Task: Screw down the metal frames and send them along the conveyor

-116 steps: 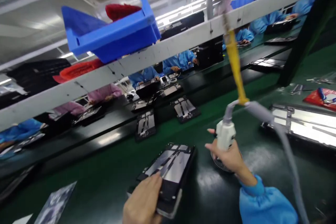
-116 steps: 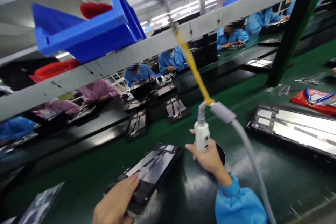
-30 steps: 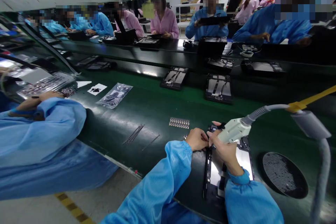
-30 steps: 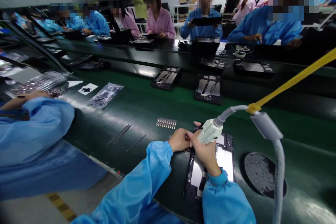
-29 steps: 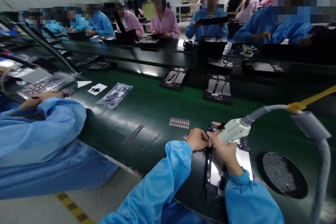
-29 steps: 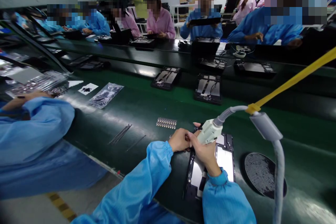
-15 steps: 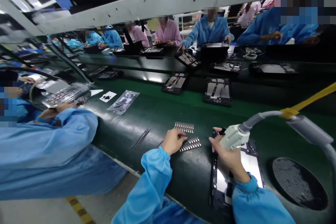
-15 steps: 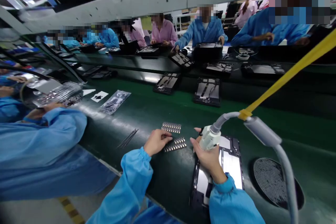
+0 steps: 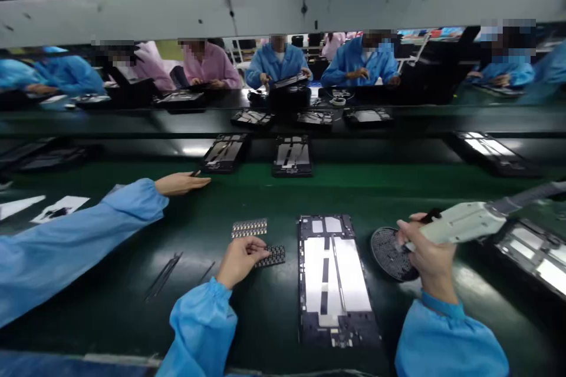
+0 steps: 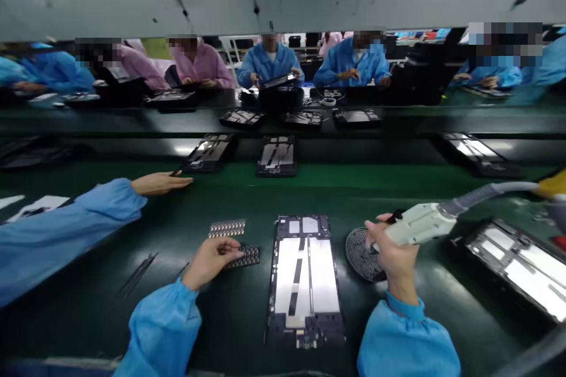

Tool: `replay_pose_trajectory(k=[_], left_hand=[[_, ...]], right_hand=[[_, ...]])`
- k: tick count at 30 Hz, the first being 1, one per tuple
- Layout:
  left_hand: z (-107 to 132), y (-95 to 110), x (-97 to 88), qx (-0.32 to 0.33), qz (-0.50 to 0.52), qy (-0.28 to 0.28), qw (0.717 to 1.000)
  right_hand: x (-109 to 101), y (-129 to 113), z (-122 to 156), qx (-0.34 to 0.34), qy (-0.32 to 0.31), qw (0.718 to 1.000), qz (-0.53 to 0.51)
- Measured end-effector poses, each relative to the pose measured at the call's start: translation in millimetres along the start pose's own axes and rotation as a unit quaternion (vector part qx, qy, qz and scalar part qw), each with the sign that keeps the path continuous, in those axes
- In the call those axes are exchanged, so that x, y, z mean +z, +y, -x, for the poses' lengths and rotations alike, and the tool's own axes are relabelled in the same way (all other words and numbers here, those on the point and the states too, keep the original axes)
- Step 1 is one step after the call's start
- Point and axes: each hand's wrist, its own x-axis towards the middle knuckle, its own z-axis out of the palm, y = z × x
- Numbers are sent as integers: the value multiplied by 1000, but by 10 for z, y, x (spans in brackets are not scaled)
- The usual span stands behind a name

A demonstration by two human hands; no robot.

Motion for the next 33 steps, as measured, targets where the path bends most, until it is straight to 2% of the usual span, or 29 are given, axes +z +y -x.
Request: replay_pose_trajectory(k=[4,7,9,11,13,14,16,20,26,29,33], left_hand=[[20,-2,14,35,-88,15,995],[107,-46,71,134,-181,54,973],[188,-89,124,248,-216,98,939],[277,-124,183,362,-234,141,891],[361,-135,243,432,-237,169,854],[397,-129,272,448,-235,175,845],[453,-101,329,457,-221,175,843],[502,-40,439,449,-196,154,858],[484,-69,554,420,-175,148,878],[451,-52,585,391,-186,145,889],[436,47,714,362,-218,154,893]], right_hand=[[3,208,-71,-3,35,999,10],[103,235,-96,3,31,999,12],[160,222,-107,8,20,1000,16],[193,215,-114,12,7,1000,21],[203,229,-120,15,-6,1000,26],[202,243,-123,16,-11,999,29],[194,277,-126,17,-18,999,35],[189,319,-121,16,-23,999,43],[226,300,-114,10,-16,998,56],[222,237,-115,9,-11,998,59],[256,25,-25,-4,18,999,39]])
